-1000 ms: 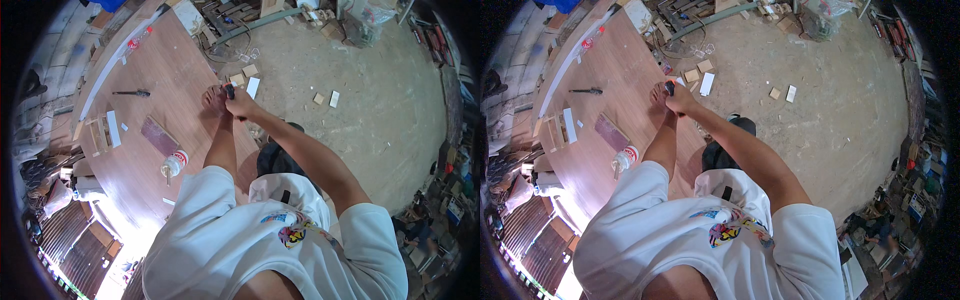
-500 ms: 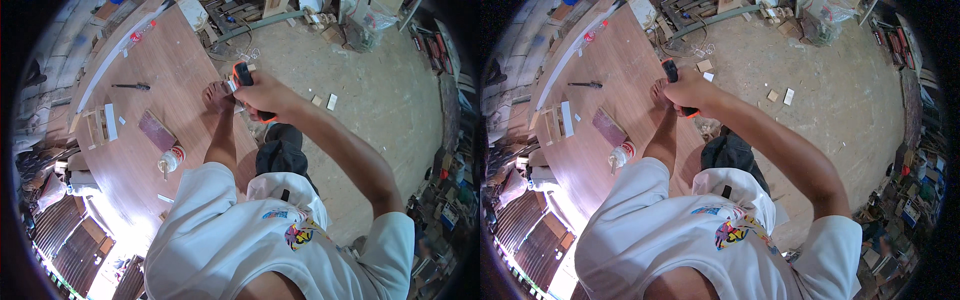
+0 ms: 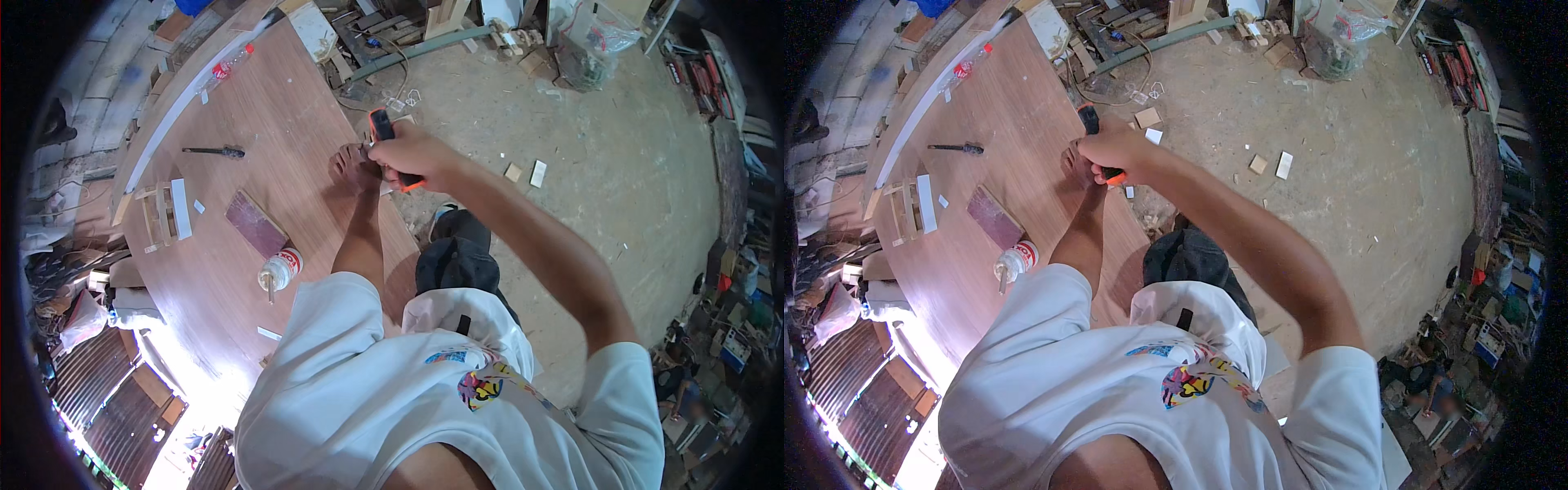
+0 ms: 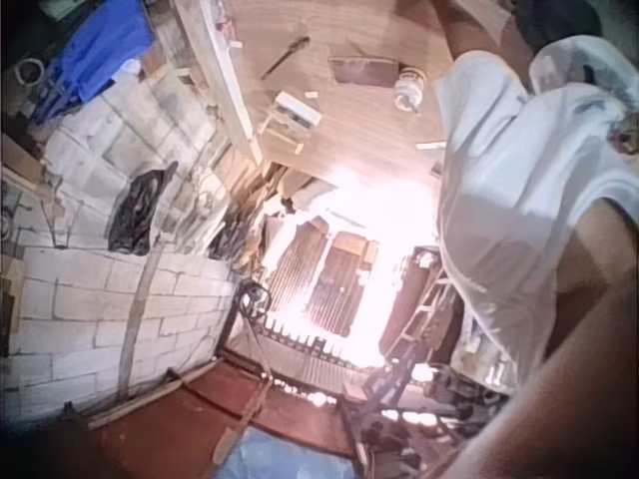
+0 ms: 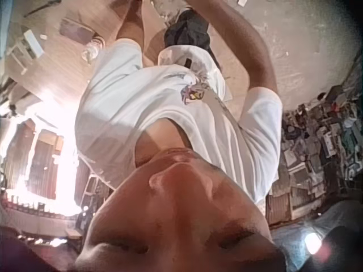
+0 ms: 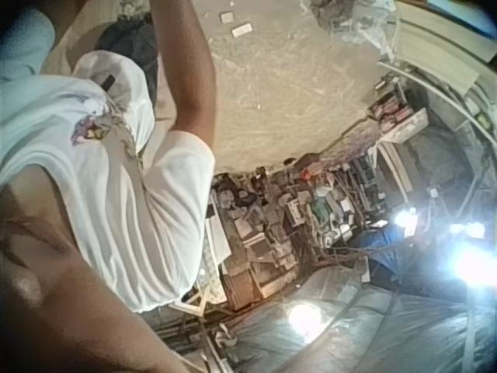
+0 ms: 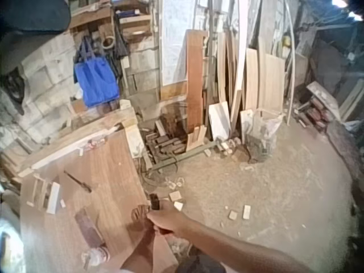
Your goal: Sawing small wooden blocks and sanding them as part of a woodworking project.
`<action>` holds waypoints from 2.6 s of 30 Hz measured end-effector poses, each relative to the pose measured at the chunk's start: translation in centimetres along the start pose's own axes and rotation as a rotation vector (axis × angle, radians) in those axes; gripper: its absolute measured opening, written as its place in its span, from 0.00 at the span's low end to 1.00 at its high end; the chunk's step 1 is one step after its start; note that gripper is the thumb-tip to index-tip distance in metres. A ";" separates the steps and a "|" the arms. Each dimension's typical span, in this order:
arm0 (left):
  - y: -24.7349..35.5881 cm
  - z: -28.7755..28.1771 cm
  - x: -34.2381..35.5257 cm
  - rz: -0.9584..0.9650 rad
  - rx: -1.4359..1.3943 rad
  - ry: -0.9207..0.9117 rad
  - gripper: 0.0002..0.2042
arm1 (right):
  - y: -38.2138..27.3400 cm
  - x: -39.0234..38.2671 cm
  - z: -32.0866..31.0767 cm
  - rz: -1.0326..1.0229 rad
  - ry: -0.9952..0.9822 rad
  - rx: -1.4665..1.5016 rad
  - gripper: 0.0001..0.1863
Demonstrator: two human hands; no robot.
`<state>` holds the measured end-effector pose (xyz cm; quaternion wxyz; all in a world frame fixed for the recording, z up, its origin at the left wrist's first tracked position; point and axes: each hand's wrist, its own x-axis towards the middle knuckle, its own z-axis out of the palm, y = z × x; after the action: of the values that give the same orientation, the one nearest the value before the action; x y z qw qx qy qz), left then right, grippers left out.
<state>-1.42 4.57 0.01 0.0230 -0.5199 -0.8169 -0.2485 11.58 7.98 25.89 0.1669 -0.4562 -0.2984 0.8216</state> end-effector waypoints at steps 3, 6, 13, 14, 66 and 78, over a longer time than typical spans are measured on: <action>0.1 -0.1 0.0 -0.026 -0.039 0.023 0.09 | -2.1 -3.7 0.0 0.013 -0.021 -0.092 0.05; 0.0 -0.2 -0.1 -0.029 -0.006 -0.073 0.10 | -0.4 -3.7 -0.9 -0.039 -0.044 -0.116 0.04; -0.2 0.0 -0.2 0.011 0.069 -0.071 0.11 | 8.4 7.6 -1.7 -0.214 0.208 -0.312 0.04; -0.3 -0.1 -0.2 0.050 0.070 -0.010 0.11 | 8.7 8.4 -1.7 -0.145 0.212 -0.320 0.04; 0.5 -0.7 0.7 0.036 -0.013 -0.213 0.10 | 9.3 9.8 -3.5 -0.058 0.289 -0.205 0.07; -1.3 0.8 0.3 0.075 0.029 -0.182 0.08 | 25.6 0.9 -5.2 -0.454 0.208 -0.425 0.05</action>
<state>-2.55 4.75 -1.09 -0.0347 -0.5703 -0.7990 -0.1875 15.47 -9.40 6.77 0.2767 -0.4841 -0.5385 0.6317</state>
